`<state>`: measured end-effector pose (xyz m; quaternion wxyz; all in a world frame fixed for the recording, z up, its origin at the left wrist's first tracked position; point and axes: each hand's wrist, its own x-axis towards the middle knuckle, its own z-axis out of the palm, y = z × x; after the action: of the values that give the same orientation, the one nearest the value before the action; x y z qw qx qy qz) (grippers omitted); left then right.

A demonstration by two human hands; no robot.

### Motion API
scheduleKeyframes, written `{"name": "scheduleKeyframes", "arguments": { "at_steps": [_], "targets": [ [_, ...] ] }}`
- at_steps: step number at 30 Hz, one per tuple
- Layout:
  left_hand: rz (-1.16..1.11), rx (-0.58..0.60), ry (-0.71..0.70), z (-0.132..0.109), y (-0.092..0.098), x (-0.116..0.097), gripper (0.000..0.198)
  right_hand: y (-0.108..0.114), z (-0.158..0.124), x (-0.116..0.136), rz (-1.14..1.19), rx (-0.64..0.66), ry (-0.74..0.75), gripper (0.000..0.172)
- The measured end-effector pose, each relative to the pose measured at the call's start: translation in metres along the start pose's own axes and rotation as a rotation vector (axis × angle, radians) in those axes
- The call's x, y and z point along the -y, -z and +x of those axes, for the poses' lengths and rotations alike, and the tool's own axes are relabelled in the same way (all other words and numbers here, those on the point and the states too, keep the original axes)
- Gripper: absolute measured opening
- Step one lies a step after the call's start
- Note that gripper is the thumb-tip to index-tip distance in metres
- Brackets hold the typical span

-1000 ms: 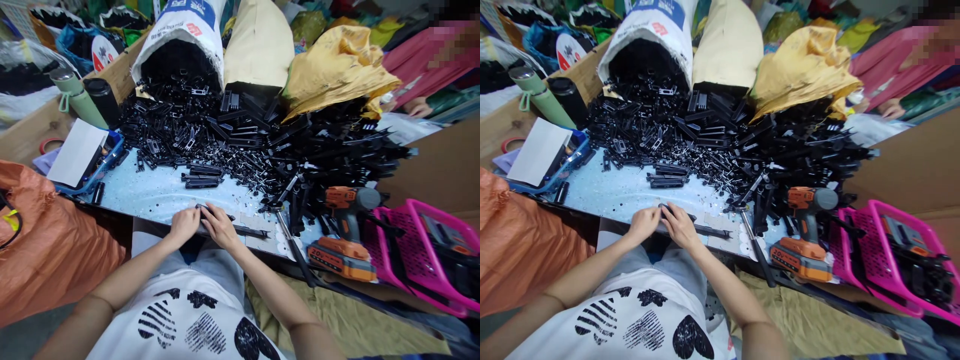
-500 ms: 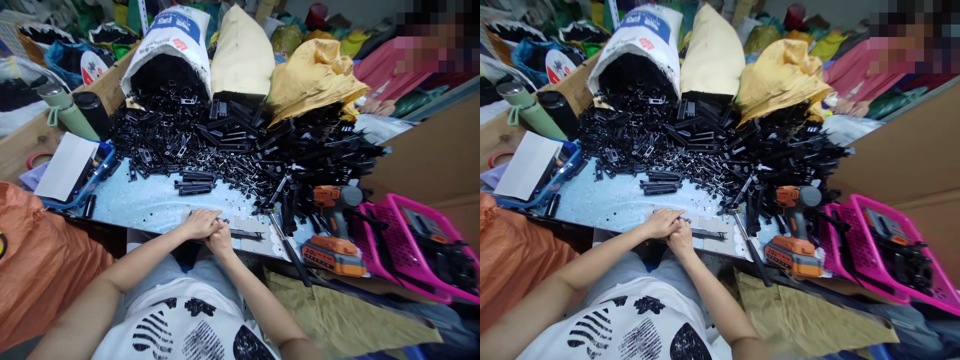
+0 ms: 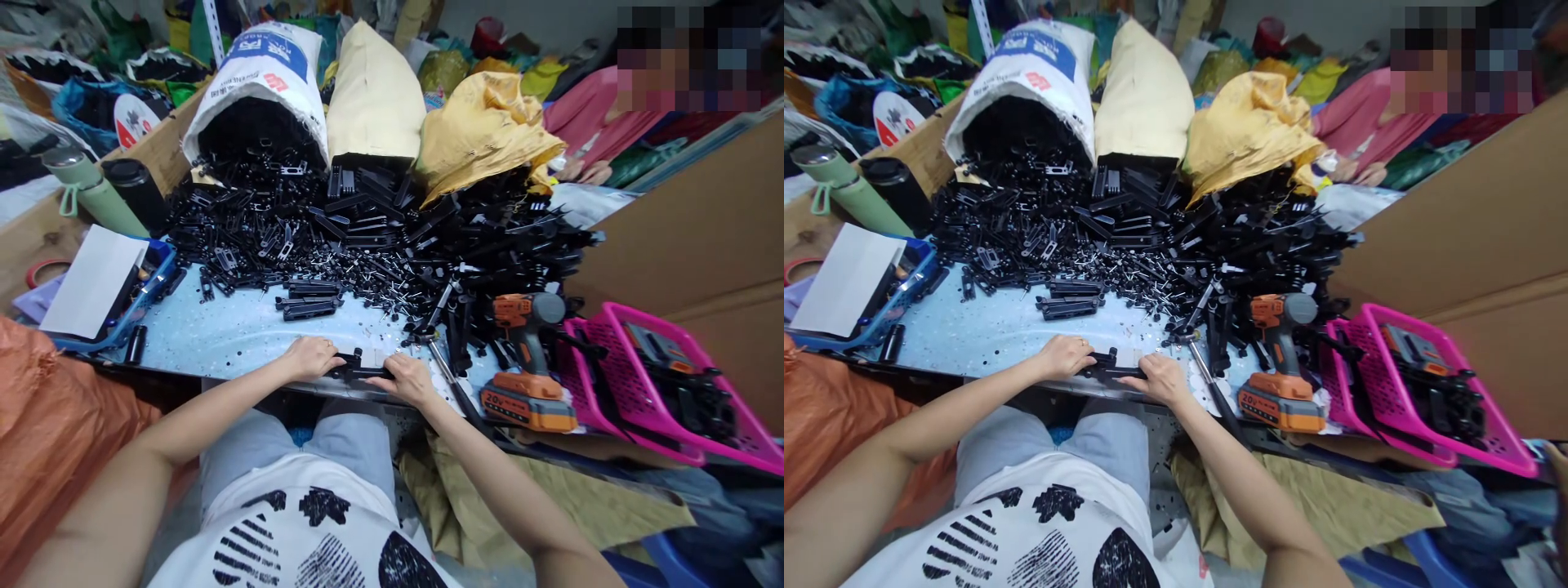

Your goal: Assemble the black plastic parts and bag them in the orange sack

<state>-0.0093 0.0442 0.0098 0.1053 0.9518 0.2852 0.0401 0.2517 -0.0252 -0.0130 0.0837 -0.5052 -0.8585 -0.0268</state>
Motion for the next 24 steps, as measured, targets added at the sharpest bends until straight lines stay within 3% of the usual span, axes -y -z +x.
{"name": "scheduleKeyframes", "arguments": {
  "at_steps": [3, 5, 8, 10, 12, 16, 19, 21, 22, 24],
  "targets": [
    [-0.095, -0.011, 0.036, -0.006, 0.009, 0.004, 0.042, 0.013, 0.004, 0.006, 0.117, 0.057, 0.043, 0.061],
    [-0.065, -0.005, 0.143, -0.008, 0.011, 0.002, 0.045, 0.022, 0.008, 0.013, 0.137, 0.116, 0.042, 0.062],
    [0.024, 0.015, 0.344, -0.006, 0.010, -0.005, 0.052, 0.034, 0.016, 0.025, 0.057, 0.241, -0.033, 0.059],
    [0.053, 0.018, 0.394, -0.003, 0.009, -0.010, 0.055, 0.040, 0.024, 0.035, -0.017, 0.291, -0.113, 0.057],
    [0.066, 0.004, 0.400, -0.003, 0.011, -0.015, 0.057, 0.043, 0.033, 0.045, -0.063, 0.245, -0.130, 0.059],
    [0.077, -0.025, 0.398, -0.007, 0.018, -0.021, 0.058, 0.044, 0.052, 0.057, -0.040, 0.121, 0.050, 0.061],
    [0.072, -0.066, 0.402, -0.012, 0.017, -0.020, 0.056, 0.045, 0.063, 0.055, 0.015, 0.124, 0.126, 0.054],
    [0.093, -0.134, 0.424, -0.012, 0.011, -0.015, 0.054, 0.047, 0.062, 0.046, 0.040, 0.097, 0.169, 0.063],
    [0.111, -0.170, 0.439, -0.012, 0.006, -0.012, 0.053, 0.047, 0.057, 0.038, 0.041, 0.074, 0.157, 0.067],
    [0.148, -0.216, 0.478, -0.012, -0.005, -0.006, 0.051, 0.046, 0.037, 0.019, -0.014, 0.018, -0.051, 0.066]
  ]
}}
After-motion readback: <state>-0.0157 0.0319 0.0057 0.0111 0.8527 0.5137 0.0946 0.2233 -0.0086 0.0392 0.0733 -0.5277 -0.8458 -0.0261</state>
